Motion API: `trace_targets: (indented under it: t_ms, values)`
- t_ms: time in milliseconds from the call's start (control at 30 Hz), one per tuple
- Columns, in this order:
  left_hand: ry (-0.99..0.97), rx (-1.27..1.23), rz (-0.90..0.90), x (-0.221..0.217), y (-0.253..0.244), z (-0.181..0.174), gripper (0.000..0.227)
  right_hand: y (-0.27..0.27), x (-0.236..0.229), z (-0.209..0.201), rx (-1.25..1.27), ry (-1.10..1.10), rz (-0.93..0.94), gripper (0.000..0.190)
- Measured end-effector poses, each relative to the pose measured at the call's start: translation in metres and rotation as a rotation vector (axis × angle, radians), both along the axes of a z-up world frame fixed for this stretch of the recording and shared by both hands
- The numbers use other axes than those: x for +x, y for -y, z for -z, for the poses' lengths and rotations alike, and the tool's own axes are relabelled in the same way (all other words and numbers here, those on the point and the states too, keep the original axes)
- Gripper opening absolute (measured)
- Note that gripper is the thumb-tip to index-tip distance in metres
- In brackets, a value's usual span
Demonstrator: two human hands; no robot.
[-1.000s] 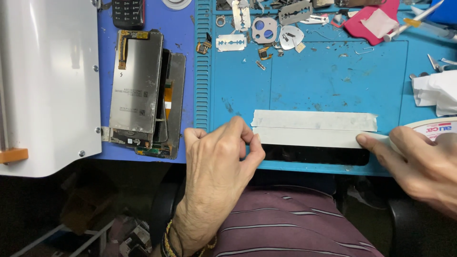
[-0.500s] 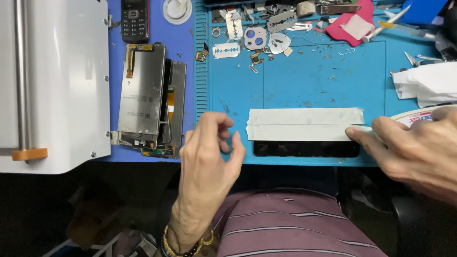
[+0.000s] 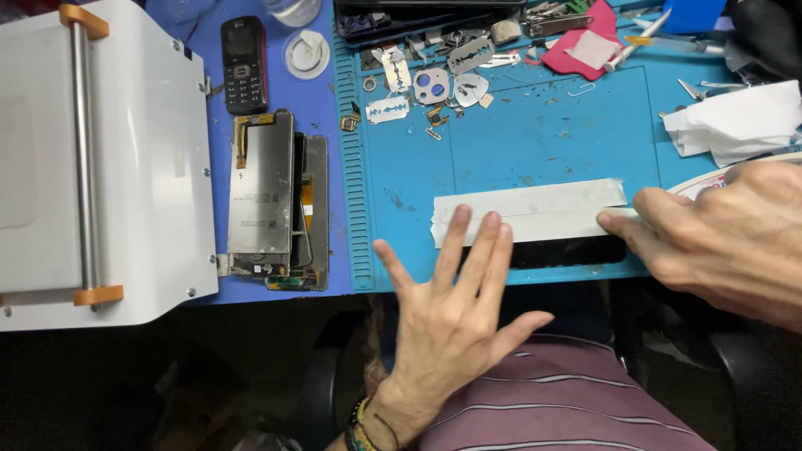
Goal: The person cleans a rectangular electronic component with a white wipe, spraying it with liquid from a bottle. They then wipe a cracked smartphone screen and apply strips of white tape across the screen surface.
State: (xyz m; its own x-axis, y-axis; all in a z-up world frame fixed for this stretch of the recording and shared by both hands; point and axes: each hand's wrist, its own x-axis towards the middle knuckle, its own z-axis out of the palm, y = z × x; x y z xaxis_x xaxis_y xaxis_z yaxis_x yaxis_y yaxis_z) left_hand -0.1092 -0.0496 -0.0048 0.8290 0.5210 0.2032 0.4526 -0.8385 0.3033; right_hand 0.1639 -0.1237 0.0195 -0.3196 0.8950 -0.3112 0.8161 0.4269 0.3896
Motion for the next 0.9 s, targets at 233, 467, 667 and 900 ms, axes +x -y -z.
trace_targets:
  t_ms: [233,467,667,900]
  values:
    - [-0.042,0.024,-0.102,-0.012,-0.004,0.001,0.088,-0.001,0.001,-0.003,-0.029,0.022,-0.007,0.049]
    - [-0.064,0.028,-0.191,-0.006,-0.003,-0.005,0.097,-0.003,0.001,0.000,-0.052,0.041,-0.031,0.044]
    - [0.036,-0.116,-0.094,0.029,0.017,-0.008,0.106,-0.005,-0.002,-0.004,-0.123,0.059,-0.030,0.049]
    - [0.241,-0.332,0.026,0.076,0.037,-0.004,0.093,-0.008,0.003,-0.004,-0.164,0.017,-0.090,0.041]
